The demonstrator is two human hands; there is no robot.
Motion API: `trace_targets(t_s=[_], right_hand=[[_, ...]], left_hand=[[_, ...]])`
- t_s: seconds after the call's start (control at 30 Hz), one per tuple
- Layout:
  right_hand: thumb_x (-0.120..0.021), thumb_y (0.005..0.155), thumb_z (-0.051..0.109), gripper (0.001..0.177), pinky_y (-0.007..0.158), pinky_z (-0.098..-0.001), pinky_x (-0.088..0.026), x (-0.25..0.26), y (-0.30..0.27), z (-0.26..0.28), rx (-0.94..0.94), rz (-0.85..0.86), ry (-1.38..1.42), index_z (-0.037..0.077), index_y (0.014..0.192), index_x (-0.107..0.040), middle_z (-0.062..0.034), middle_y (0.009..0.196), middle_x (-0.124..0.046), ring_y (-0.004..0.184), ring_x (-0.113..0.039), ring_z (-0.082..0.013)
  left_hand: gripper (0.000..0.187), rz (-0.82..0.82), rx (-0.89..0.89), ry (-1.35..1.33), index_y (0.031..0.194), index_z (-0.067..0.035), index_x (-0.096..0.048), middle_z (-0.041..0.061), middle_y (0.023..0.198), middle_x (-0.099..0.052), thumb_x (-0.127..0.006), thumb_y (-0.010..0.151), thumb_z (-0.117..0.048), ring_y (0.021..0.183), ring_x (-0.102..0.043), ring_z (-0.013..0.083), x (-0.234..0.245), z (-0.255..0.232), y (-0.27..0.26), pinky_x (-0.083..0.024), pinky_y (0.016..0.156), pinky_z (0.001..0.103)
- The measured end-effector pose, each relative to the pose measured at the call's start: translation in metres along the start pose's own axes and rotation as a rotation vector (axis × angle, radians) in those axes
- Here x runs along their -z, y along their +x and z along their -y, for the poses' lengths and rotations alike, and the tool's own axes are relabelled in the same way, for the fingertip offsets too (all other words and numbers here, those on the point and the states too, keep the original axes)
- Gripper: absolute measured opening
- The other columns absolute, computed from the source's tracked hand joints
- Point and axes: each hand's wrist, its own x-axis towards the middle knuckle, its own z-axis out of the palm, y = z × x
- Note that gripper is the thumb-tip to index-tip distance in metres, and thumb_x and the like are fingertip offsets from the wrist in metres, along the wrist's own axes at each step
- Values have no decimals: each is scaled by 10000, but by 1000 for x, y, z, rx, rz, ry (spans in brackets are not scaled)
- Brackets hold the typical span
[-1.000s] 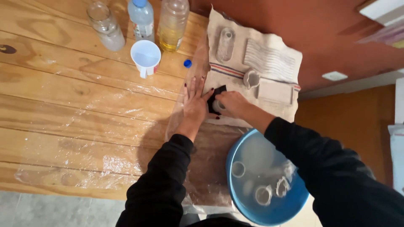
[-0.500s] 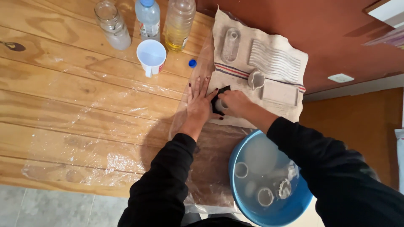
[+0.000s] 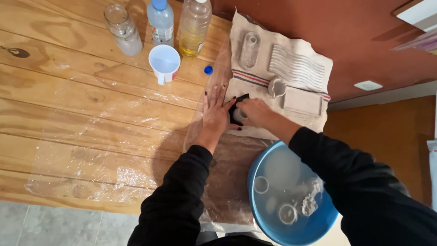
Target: Cleaning and wiping small ceramic or plastic containers in a basin of water.
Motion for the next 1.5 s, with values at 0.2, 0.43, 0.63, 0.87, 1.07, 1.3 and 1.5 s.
trace_targets(t_s=[0.2,0.43,0.63,0.87,1.07,1.3,1.5], right_hand=[[-838,670,260,557,828,-490,-554,2,-1,2,-6,-41,18,87,1171,-665,-165,1044,-691,970,-684,-374],[-864,679,295,574,879,-464,-560,61,-38,-17,-123,-194,225,105,1194,-696,-188,1059,-726,1001,-691,-389],[-899,693,232,571,839,-351,-611,119,-152,1,-234,-421,584,71,1206,-706,-122,1068,-769,901,-754,-225],[-881,679,157,616,781,-328,-626,60,-275,38,-493,-503,923,35,1238,-652,-119,1014,-774,917,-770,-188],[-892,669,173,592,832,-355,-596,-19,-300,50,-593,-586,737,58,1207,-676,-133,1026,-751,930,-748,-253],[-870,648,188,594,887,-453,-551,-69,-279,43,-496,-697,588,108,1208,-688,-187,1148,-706,1025,-679,-396],[-864,666,213,610,876,-455,-556,-115,-257,18,-452,-740,647,63,1224,-667,-218,1109,-707,1010,-684,-409]], left_hand=[[1146,-18,-2,-13,1464,-331,-554,121,1696,-160,-898,429,-684,1576,-23,349,-1,-1,0,-17,1241,609],[1101,-118,-48,-43,1419,-314,-625,123,1698,-216,-912,400,-617,1584,-65,358,-19,8,-4,-51,1249,607],[1101,-110,-87,-43,1387,-240,-631,153,1665,-243,-938,393,-599,1559,-100,379,2,-4,-1,-70,1243,626],[1080,-172,-184,-28,1405,-74,-586,220,1604,-284,-953,481,-494,1508,-166,411,27,-38,-6,-102,1192,656],[350,-319,-401,-417,1185,-92,-645,140,1349,-583,-760,861,-162,1265,-553,362,54,-153,-75,-490,1054,465],[257,-10,-201,-303,1098,-10,-620,226,1119,-645,-581,851,-64,1042,-632,437,-83,-202,-111,-531,865,507],[244,-82,294,-717,1092,-4,-676,207,1039,-721,-551,941,-149,995,-684,377,-210,-166,-72,-529,907,498]])
